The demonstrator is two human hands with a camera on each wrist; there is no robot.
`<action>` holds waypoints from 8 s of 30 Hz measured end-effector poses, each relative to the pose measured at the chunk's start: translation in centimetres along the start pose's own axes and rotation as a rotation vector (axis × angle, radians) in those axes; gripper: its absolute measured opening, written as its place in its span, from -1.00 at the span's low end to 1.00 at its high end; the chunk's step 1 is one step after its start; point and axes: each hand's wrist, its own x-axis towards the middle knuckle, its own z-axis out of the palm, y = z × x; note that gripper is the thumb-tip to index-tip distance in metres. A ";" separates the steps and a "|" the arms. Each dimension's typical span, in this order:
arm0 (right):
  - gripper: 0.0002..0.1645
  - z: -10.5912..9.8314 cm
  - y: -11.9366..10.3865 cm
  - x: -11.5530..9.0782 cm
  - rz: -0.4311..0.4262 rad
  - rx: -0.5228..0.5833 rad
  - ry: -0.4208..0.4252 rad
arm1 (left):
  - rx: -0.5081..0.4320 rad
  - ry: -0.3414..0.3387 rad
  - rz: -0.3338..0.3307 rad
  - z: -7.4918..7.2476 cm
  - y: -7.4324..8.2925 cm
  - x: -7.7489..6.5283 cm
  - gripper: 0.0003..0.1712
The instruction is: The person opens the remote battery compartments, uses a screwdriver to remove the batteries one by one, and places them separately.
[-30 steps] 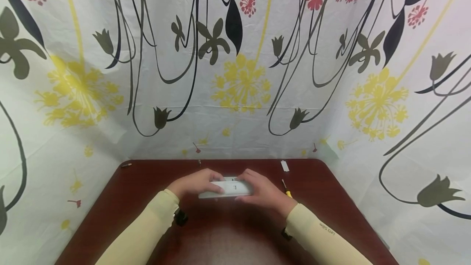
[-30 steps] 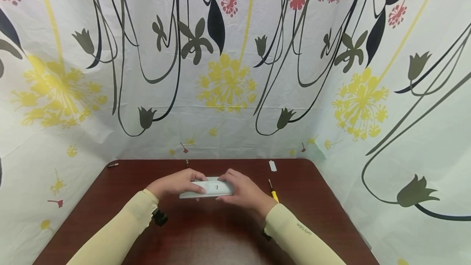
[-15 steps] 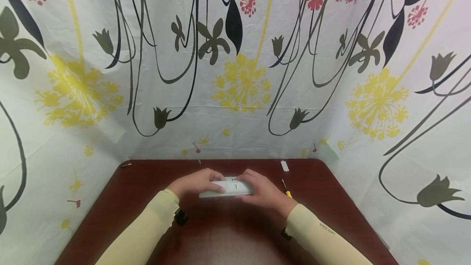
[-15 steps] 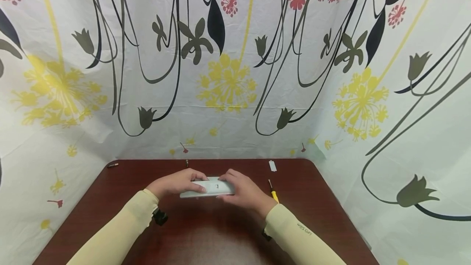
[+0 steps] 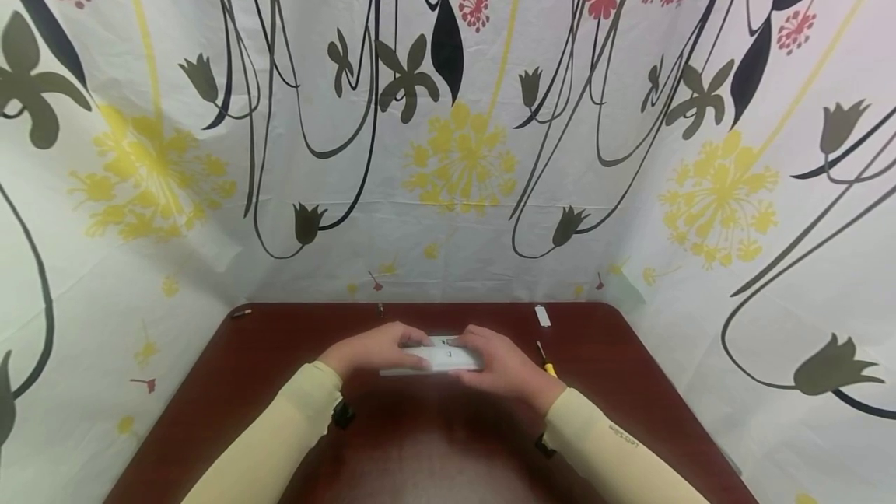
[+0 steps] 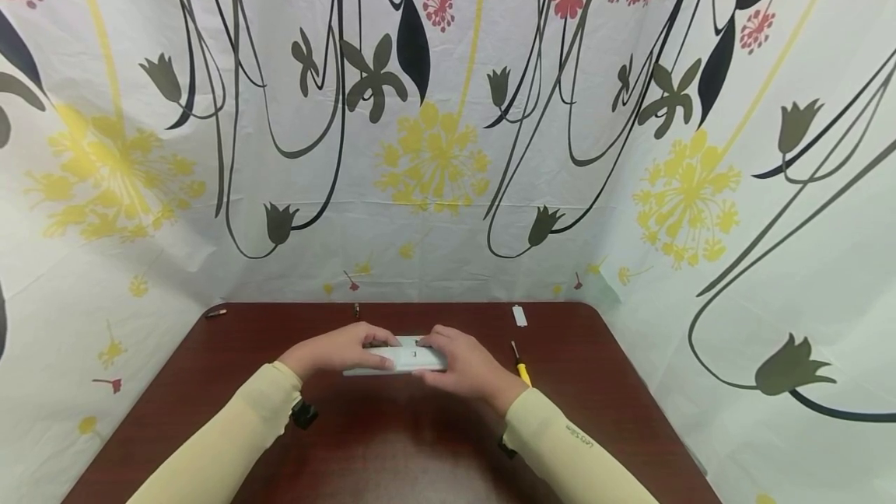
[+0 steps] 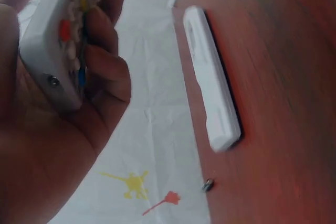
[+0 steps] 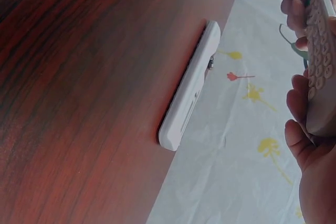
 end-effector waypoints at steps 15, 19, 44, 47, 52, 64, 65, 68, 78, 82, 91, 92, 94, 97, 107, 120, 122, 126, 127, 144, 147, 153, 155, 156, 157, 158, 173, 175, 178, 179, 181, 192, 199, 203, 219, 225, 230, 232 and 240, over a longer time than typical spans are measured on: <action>-0.54 0.1 0.4 -0.2 0.046 0.016 -0.022 | 0.218 0.124 0.036 1.0 0.6 0.0 -0.42; -0.53 -0.1 0.2 -0.2 0.050 0.016 -0.021 | 0.307 0.176 0.083 1.5 0.8 0.0 -0.42; -0.47 -0.2 -0.2 0.4 -0.113 0.007 0.047 | 0.346 0.249 0.158 1.9 1.7 -0.1 -0.48; -0.46 -0.4 -0.4 0.6 -0.143 -0.002 0.037 | 0.342 0.249 0.163 1.9 1.5 0.0 -0.49; -0.44 -0.9 -0.5 0.5 -0.164 -0.011 0.007 | 0.321 0.245 0.154 1.8 1.4 0.1 -0.50; -0.49 -1.1 -0.3 0.4 -0.248 -0.050 0.032 | 0.327 0.255 0.168 1.4 1.3 -0.1 -0.51; -0.50 -1.1 -0.4 0.4 -0.249 -0.048 0.033 | 0.328 0.253 0.168 1.4 1.4 -0.2 -0.51; -0.51 -1.2 -0.4 0.4 -0.250 -0.034 0.031 | 0.331 0.249 0.164 1.3 1.5 -0.3 -0.51; -0.53 -1.2 -0.7 0.6 -0.233 -0.037 0.001 | 0.333 0.250 0.170 1.4 1.3 -0.3 -0.52; -0.52 -1.3 -0.7 0.7 -0.235 -0.045 -0.008 | 0.324 0.252 0.167 1.5 1.2 -0.2 -0.51; -0.50 -1.5 -0.8 0.7 -0.243 -0.050 -0.035 | 0.310 0.254 0.178 2.0 1.0 -0.3 -0.50; -0.50 -1.5 -0.8 0.7 -0.249 -0.053 -0.036 | 0.314 0.257 0.183 2.1 1.0 -0.3 -0.50; -0.49 -1.4 -0.8 0.7 -0.255 -0.066 -0.040 | 0.320 0.263 0.197 2.2 1.0 -0.2 -0.50; -0.48 -1.2 -0.5 0.7 -0.268 -0.083 -0.033 | 0.316 0.270 0.212 2.3 1.1 -0.2 -0.51; -0.48 -0.9 0.0 0.7 -0.280 -0.057 -0.028 | 0.291 0.274 0.194 2.6 1.2 -0.3 -0.49; -0.52 -1.4 -0.4 1.4 -0.272 -0.039 -0.039 | 0.309 0.286 0.213 2.1 1.8 -0.4 -0.51; -0.52 -1.5 -0.4 1.5 -0.277 -0.038 -0.040 | 0.311 0.286 0.209 2.0 1.9 -0.5 -0.51; -0.52 -1.6 -0.6 1.7 -0.283 -0.033 -0.039 | 0.310 0.287 0.199 1.9 1.9 -0.6 -0.52; -0.52 -1.6 -0.5 1.8 -0.283 -0.035 -0.040 | 0.307 0.285 0.195 1.9 1.9 -0.6 -0.52; -0.51 -2.0 -0.5 2.0 -0.265 -0.111 -0.085 | 0.359 0.289 0.228 1.8 1.9 -0.4 -0.53; -0.50 -2.1 -0.6 2.2 -0.267 -0.122 -0.089 | 0.379 0.287 0.220 1.7 2.0 -0.4 -0.52; -0.49 -2.1 -0.8 2.2 -0.263 -0.138 -0.108 | 0.397 0.280 0.206 1.8 1.9 -0.3 -0.49; -0.49 -2.1 -0.8 2.1 -0.256 -0.133 -0.116 | 0.400 0.282 0.205 1.9 1.9 -0.3 -0.50; -0.50 -2.1 -0.9 2.1 -0.252 -0.128 -0.121 | 0.402 0.284 0.207 2.0 1.9 -0.4 -0.50; -0.51 -2.1 -0.9 2.1 -0.248 -0.126 -0.124 | 0.402 0.286 0.210 2.0 1.8 -0.4 -0.50; -0.51 -2.1 -0.9 2.0 -0.245 -0.127 -0.126 | 0.402 0.290 0.214 2.0 1.8 -0.4 -0.50; -0.52 -1.8 -0.8 1.5 -0.257 -0.150 -0.068 | 0.374 0.303 0.208 2.1 1.6 -0.4 -0.50; -0.54 -1.7 -0.9 1.5 -0.247 -0.149 -0.059 | 0.371 0.307 0.206 2.1 1.6 -0.5 -0.50; -0.61 -1.8 -1.1 1.5 -0.229 -0.135 -0.053 | 0.370 0.309 0.195 2.0 1.7 -0.5 -0.50; -0.63 -1.8 -1.1 1.5 -0.227 -0.127 -0.049 | 0.371 0.309 0.194 2.0 1.7 -0.5 -0.50; -0.65 -1.7 -1.1 1.6 -0.221 -0.118 -0.041 | 0.371 0.312 0.192 2.0 1.6 -0.4 -0.51; -0.69 -1.6 -1.1 1.7 -0.290 -0.110 0.071 | 0.379 0.320 0.213 2.0 1.6 -0.3 -0.53; -0.70 -1.6 -1.3 1.7 -0.281 -0.095 0.068 | 0.393 0.327 0.216 2.1 1.4 -0.4 -0.53; -0.69 -1.6 -1.3 1.7 -0.279 -0.084 0.073 | 0.391 0.323 0.204 2.1 1.4 -0.4 -0.52; -0.72 -2.0 -1.9 1.9 -0.269 -0.106 0.055 | 0.388 0.305 0.176 2.2 1.4 -0.4 -0.52; -0.67 -2.6 -1.4 1.9 -0.294 -0.153 0.030 | 0.379 0.307 0.170 2.1 1.6 -0.4 -0.52; -0.64 -2.8 -1.3 2.0 -0.308 -0.172 0.004 | 0.371 0.304 0.164 2.1 1.4 -0.3 -0.50; -0.66 -2.8 -1.4 2.0 -0.315 -0.172 0.001 | 0.365 0.303 0.163 2.2 1.3 -0.3 -0.50; -0.68 -2.6 -1.6 2.1 -0.338 -0.185 0.028 | 0.357 0.308 0.161 2.2 1.1 -0.3 -0.51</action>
